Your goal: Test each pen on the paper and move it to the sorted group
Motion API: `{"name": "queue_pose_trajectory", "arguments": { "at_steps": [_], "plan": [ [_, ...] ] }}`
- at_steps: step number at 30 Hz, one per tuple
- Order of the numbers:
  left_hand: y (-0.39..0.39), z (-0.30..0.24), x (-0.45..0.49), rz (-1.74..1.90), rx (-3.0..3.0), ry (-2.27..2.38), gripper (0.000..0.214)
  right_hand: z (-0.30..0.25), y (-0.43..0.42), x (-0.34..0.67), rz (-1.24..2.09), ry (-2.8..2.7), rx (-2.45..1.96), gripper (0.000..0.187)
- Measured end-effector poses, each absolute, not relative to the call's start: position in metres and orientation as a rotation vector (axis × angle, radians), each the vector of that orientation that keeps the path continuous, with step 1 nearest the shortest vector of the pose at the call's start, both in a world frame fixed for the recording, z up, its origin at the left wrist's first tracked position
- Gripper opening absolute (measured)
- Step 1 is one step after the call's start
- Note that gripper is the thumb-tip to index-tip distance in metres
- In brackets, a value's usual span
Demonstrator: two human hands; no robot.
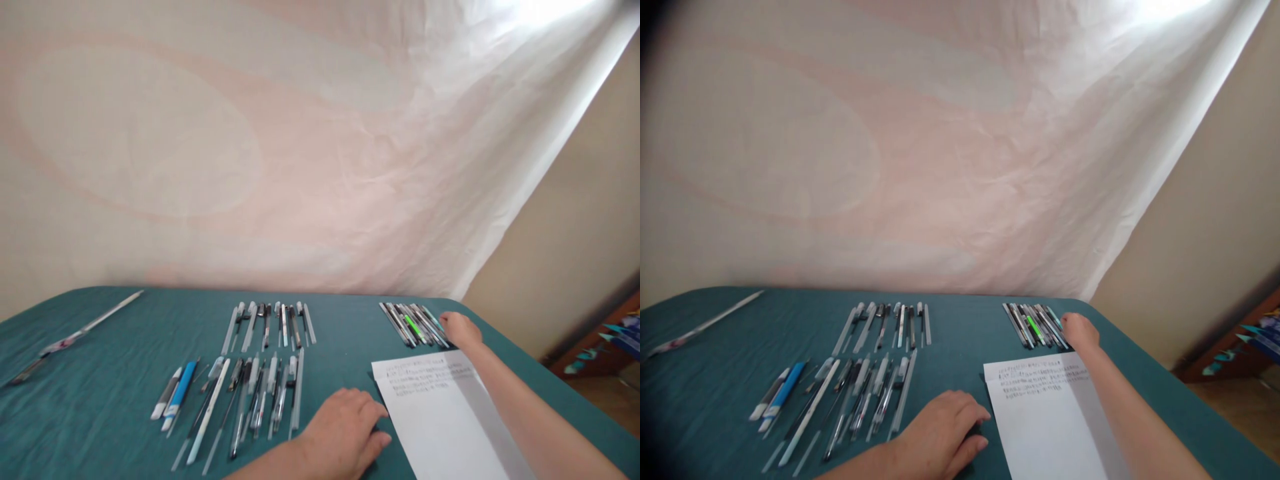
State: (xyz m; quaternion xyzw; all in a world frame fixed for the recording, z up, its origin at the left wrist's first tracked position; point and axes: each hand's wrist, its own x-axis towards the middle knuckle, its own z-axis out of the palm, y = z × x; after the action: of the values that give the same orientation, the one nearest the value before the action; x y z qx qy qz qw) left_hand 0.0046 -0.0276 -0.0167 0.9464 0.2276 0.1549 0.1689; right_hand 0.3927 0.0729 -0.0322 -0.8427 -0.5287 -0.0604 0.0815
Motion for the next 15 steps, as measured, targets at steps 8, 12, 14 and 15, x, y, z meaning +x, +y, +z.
{"name": "queue_pose_trajectory", "arguments": {
  "at_steps": [8, 12, 14, 15],
  "plan": [
    [-0.033, -0.026, 0.008, 0.362, 2.906, 0.598, 0.029, -0.02, 0.059, 0.248, -0.077, -2.058, -1.904, 0.028],
    [-0.042, -0.026, 0.015, 0.29, 2.906, 0.7, 0.036, -0.013, 0.026, 0.159, 0.248, -2.368, -1.316, 0.024],
    [-0.047, -0.023, 0.019, 0.174, 2.856, 0.757, 0.039, -0.011, 0.014, 0.13, 0.325, -2.474, -1.137, 0.024],
    [-0.049, -0.023, 0.02, 0.091, 2.81, 0.789, 0.038, -0.012, 0.009, 0.12, 0.344, -2.511, -1.073, 0.024]
  ]
}}
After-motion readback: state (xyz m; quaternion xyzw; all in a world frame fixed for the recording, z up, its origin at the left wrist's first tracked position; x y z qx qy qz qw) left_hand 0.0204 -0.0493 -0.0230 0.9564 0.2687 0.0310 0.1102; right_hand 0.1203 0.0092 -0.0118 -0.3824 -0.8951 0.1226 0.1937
